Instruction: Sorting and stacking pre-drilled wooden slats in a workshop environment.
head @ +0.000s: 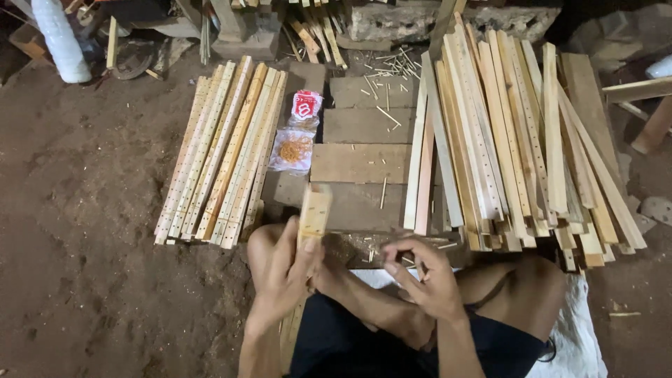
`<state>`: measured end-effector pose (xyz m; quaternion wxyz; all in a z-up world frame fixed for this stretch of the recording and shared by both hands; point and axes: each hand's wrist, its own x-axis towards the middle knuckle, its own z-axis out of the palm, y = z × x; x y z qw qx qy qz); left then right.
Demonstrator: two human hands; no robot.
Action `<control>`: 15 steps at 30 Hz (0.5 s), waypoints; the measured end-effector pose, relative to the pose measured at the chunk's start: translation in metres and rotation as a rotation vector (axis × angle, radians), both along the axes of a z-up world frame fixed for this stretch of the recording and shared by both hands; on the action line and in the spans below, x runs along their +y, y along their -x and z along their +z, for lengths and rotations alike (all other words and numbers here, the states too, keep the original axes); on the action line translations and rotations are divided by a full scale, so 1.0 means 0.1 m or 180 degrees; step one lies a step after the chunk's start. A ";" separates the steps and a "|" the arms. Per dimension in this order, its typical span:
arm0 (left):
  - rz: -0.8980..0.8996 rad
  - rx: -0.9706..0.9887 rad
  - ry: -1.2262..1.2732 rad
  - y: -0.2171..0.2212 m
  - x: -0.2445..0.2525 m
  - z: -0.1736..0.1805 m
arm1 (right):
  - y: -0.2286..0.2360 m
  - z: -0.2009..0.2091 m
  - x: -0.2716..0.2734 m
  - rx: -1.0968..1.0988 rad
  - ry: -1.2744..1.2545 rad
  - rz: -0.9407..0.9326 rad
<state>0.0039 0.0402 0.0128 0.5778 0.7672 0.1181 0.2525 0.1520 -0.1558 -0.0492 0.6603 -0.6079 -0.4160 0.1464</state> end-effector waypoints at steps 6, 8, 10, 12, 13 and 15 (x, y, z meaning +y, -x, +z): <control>-0.0384 0.0749 0.0936 -0.09 -0.24 0.06 | 0.27 0.09 0.38 -0.0563 -0.0330 -0.1093; -0.0476 0.0629 0.0883 -0.10 -0.23 0.00 | 0.28 0.08 0.49 -0.0421 -0.0635 -0.0990; -0.0531 0.0519 0.0843 -0.07 -0.22 -0.03 | 0.32 -0.01 0.55 -0.0259 -0.0926 -0.0848; -0.1087 0.0522 0.1479 -0.04 -0.20 -0.01 | 0.35 -0.18 0.53 -0.0326 -0.0524 -0.1283; -0.1073 0.0519 0.1486 -0.04 -0.19 -0.03 | 0.32 -0.42 0.52 -0.0324 -0.0518 -0.1268; -0.1105 0.0663 0.1670 -0.04 -0.17 -0.06 | 0.27 -0.92 0.47 -0.0694 -0.0497 -0.1142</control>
